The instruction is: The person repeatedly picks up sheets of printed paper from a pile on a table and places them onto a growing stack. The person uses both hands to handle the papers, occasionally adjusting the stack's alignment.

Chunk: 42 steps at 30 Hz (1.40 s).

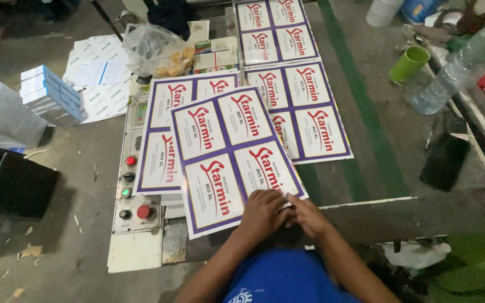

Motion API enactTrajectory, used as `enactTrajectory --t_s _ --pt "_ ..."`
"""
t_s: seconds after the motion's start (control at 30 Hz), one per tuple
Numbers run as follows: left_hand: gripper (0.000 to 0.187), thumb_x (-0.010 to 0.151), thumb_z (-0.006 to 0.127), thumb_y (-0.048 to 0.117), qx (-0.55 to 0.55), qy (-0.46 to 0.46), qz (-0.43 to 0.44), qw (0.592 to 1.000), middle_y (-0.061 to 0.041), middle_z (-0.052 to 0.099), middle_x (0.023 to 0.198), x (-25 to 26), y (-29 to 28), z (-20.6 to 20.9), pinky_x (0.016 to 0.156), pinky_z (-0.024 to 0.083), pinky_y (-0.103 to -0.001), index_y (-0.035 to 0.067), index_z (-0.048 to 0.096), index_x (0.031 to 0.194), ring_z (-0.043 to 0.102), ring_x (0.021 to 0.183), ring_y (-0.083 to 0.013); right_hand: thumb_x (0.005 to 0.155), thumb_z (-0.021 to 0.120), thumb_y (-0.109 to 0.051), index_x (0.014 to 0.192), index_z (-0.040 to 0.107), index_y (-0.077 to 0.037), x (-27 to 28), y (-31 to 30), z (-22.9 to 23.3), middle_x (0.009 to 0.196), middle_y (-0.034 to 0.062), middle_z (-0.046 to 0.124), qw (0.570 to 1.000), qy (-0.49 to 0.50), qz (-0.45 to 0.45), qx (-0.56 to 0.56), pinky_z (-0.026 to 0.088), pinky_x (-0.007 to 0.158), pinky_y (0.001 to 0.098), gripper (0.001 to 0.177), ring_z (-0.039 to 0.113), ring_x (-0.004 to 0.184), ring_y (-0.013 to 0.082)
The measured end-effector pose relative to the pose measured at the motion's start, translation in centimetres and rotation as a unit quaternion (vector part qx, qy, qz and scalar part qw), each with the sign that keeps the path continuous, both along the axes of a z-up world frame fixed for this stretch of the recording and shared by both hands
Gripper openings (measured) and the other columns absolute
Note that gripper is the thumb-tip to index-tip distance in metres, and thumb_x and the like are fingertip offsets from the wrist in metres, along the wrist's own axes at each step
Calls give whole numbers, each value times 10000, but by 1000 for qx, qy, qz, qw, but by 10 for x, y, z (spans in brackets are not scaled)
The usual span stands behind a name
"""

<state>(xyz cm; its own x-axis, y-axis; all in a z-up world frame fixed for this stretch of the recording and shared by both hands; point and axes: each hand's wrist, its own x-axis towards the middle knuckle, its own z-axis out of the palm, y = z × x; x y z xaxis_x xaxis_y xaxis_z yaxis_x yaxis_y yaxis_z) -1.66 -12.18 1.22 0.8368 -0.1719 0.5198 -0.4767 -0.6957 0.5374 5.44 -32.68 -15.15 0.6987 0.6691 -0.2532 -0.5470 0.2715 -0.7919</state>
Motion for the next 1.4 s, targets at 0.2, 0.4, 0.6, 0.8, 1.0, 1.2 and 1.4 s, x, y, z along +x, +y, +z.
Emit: enactTrajectory --t_s 0.2,0.4,0.6,0.8,1.0,1.2,1.4 --pt "342 869 760 246 39 40 56 997 -152 725 1224 7 49 -10 1014 468 -460 32 746 1135 650 1167 -341 962 619 -187 1181 637 -62 -13 -17 73 959 103 767 959 86 -164 -215 529 562 328 253 745 754 206" --pt "451 845 806 303 118 94 124 981 -155 678 1312 26 138 -14 1067 422 -482 43 733 1205 568 1297 -344 1015 605 -168 1203 632 -23 -17 -93 34 966 127 737 936 24 -270 -223 558 591 329 239 714 777 206" --pt "624 719 841 336 223 162 75 958 -107 594 1437 25 165 10 1094 397 -470 72 695 1265 503 1369 -315 1044 566 -164 1248 612 -34 -22 -155 15 999 115 724 903 39 -349 -248 533 600 354 247 705 794 221" --pt "401 777 812 303 189 158 40 968 -96 734 1219 32 174 20 990 470 -466 89 766 1112 628 1215 -317 1065 557 -167 1309 598 -43 -38 -190 10 1049 110 705 888 42 -359 -286 535 617 345 277 701 829 222" --pt "131 916 710 182 101 188 121 969 -104 777 972 29 180 52 762 563 -451 89 793 957 721 852 -331 1042 570 -167 1321 590 -68 -55 -183 21 1085 85 702 884 64 -358 -293 517 603 337 297 702 834 217" --pt "61 910 753 110 88 -3 208 974 -100 757 940 9 153 116 701 569 -416 54 749 934 717 838 -293 1036 570 -171 1318 593 -59 -58 -173 11 1088 99 716 886 70 -346 -301 528 610 332 305 709 831 222" --pt "53 900 753 95 79 -30 191 978 -100 749 923 9 134 77 726 569 -422 51 736 924 714 862 -306 1040 570 -160 1295 589 -28 -39 -152 13 1095 97 718 896 54 -338 -282 538 595 326 287 715 827 231"
